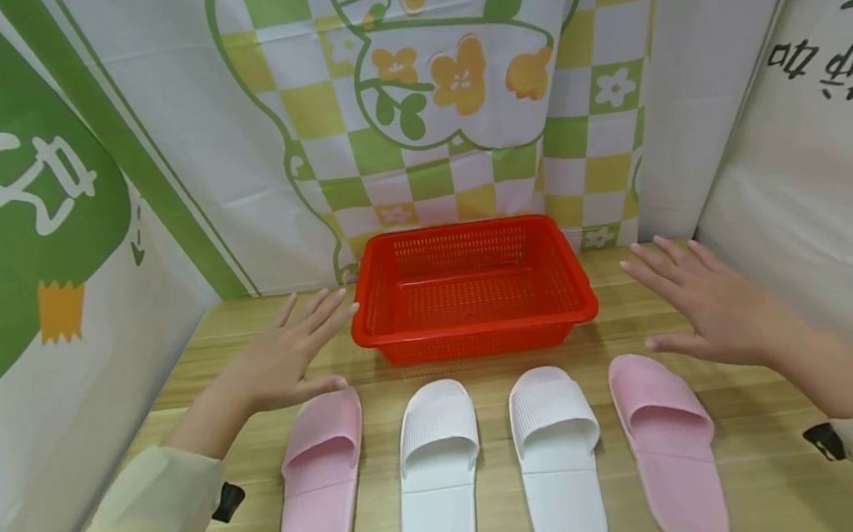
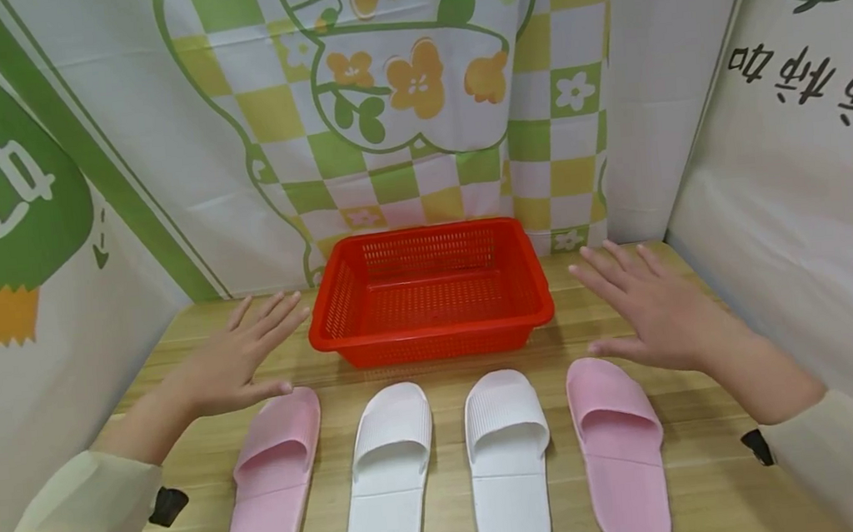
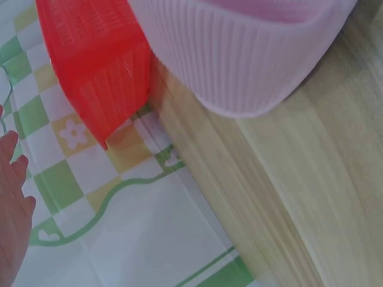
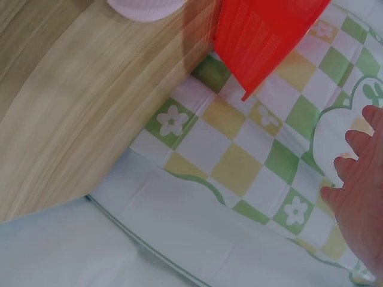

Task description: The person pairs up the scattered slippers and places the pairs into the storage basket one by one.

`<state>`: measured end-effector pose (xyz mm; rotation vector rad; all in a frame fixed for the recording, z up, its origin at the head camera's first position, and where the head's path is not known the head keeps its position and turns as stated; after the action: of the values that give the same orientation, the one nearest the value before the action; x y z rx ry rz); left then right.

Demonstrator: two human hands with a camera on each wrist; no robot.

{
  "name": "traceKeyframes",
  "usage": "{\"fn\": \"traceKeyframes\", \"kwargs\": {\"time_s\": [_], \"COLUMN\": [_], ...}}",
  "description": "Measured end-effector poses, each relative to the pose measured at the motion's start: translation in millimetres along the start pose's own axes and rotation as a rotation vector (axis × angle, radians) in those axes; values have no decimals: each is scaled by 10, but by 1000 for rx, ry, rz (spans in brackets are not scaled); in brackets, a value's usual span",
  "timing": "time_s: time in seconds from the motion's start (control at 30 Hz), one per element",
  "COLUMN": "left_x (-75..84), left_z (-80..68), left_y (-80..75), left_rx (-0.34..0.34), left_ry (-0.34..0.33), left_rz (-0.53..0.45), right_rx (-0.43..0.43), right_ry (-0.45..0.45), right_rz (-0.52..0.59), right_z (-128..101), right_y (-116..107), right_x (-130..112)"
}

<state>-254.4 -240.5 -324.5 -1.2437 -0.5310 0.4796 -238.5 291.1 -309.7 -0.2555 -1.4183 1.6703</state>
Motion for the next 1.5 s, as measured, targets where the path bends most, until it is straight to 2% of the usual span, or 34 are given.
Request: {"fn": "traceKeyframes", "kwargs": {"time_s": [0.17,0.4,0.73,0.9,1.1,1.27,1.5], "left_x": [111,228,399,485,595,639,731], "left_z": [16,51,92,99,131,167,251], "left_y": [49,154,327,425,541,613,709], "left_rx": [8,-2,7,-31,-97,-128,-178], "left_ry": [69,165,313,369,427,479,503], "left_rz": [-2,15,6,34,43,108,115], "right_rx": [63,55,112,67,87,87,-4], "right_ry": [-54,-87,-170,-179,-240,-276,-307], "right_rz": [-20,7,24,41,63,66,77], "right_z": [-6,-17,-32,-50,1,28,101], "right_y": [4,12,35,35,42,89,126], "right_x": [-85,-255,-446,-583,-708,-778,-906]}}
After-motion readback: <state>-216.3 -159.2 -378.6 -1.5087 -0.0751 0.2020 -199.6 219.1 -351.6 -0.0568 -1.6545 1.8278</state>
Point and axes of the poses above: each hand's wrist, its own z-axis towards the middle knuckle, its own y-axis out of the palm, x = y × z, the point moved 2 cm from there along z, towards the middle knuckle, and after that the axes turned 15 degrees about -z, right-handed, at the moved point
